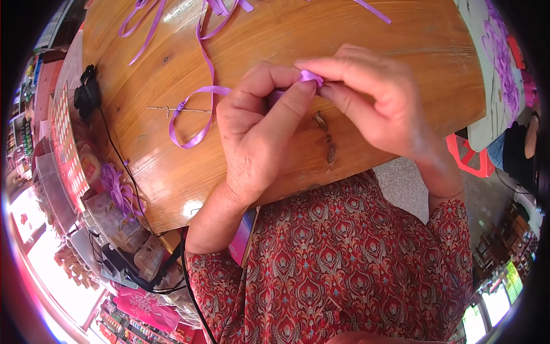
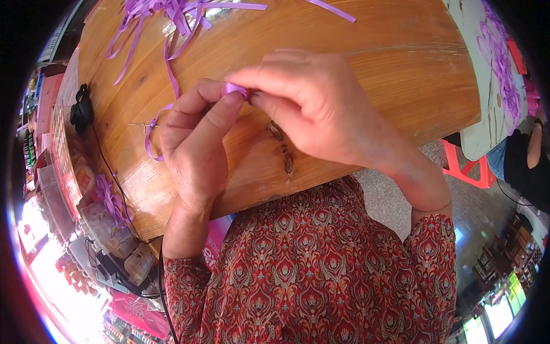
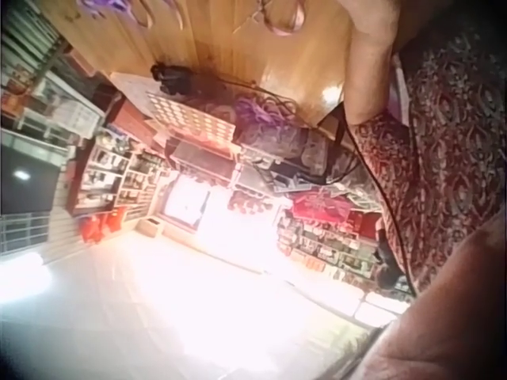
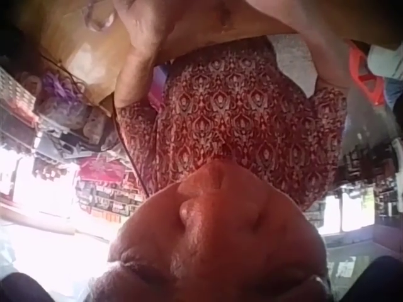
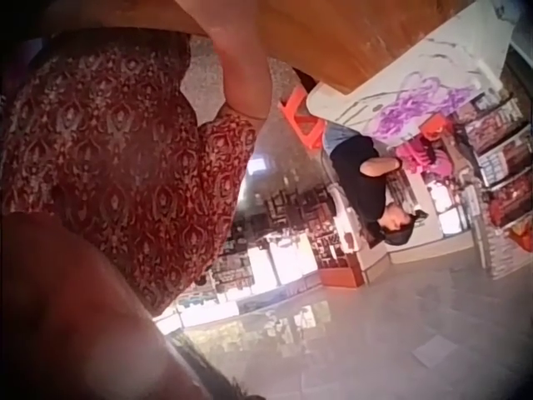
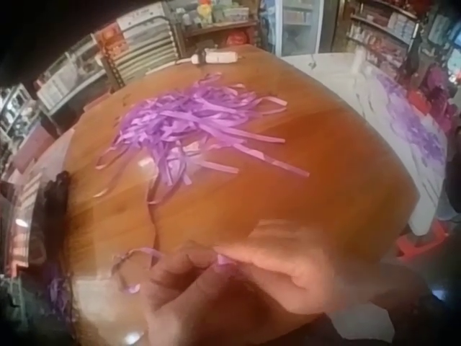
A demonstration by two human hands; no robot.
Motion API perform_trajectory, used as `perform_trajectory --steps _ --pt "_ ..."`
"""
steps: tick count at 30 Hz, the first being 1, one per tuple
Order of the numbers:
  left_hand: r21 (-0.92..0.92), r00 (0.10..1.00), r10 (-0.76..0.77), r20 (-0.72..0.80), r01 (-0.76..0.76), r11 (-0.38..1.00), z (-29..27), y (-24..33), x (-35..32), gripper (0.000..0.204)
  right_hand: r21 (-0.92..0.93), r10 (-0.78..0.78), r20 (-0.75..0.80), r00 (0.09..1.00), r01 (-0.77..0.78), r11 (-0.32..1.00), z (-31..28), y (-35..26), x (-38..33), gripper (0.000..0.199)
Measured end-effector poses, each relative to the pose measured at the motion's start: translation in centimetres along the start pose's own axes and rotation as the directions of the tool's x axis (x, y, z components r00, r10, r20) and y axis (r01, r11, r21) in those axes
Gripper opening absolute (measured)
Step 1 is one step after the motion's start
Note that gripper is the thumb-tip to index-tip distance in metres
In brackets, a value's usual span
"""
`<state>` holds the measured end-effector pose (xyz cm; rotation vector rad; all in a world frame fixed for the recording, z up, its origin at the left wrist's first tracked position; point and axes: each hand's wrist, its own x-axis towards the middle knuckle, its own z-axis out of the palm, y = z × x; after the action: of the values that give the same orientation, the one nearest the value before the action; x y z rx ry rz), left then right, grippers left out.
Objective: The person rolls a purple ribbon by hand to form a small coil, then threads the remaining length of the ribbon through the center of the coil. They repeat this process with another purple ribbon, creating a second coiled element on the same strand.
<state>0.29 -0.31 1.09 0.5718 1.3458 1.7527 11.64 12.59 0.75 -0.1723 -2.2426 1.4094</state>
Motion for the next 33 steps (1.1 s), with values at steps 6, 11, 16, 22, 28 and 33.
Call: perform_trajectory --steps 6,11,16,22,28,33 --pt "0.263 1.000 0.003 -0.006 -0.002 0.965 -0.6 0.1 0.4 0.004 -0.581 -0.427 0.110 0.897 0.407 0.705 -0.8 0.1 0.5 0.038" --pt "-0.023 0.958 -0.279 0.071 0.281 0.959 -1.4 0.3 1.1 0.009 -0.526 -0.592 0.290 0.752 0.642 0.558 -1.8 1.0 1.7 0.038" --pt "-0.162 0.944 -0.315 0.095 0.326 0.931 -1.6 0.0 1.4 0.011 -0.501 -0.553 0.214 0.805 0.577 0.645 -2.6 1.6 2.4 0.034" --pt "-0.102 0.981 -0.194 0.022 0.195 0.975 -1.1 0.0 1.0 0.010 -0.260 -0.314 0.039 0.949 0.313 0.913 -1.7 0.9 1.2 0.027" --pt "-0.013 0.993 -0.119 0.017 0.119 0.993 -0.4 0.1 0.7 0.009 -0.081 -0.141 -0.030 0.990 0.138 0.987 -0.9 0.7 0.9 0.011" --pt "-0.093 0.996 -0.009 0.089 0.017 0.996 -0.7 -0.3 0.7 0.009 0.438 0.430 0.096 0.898 -0.426 0.792 -1.0 -0.4 0.9 0.003"
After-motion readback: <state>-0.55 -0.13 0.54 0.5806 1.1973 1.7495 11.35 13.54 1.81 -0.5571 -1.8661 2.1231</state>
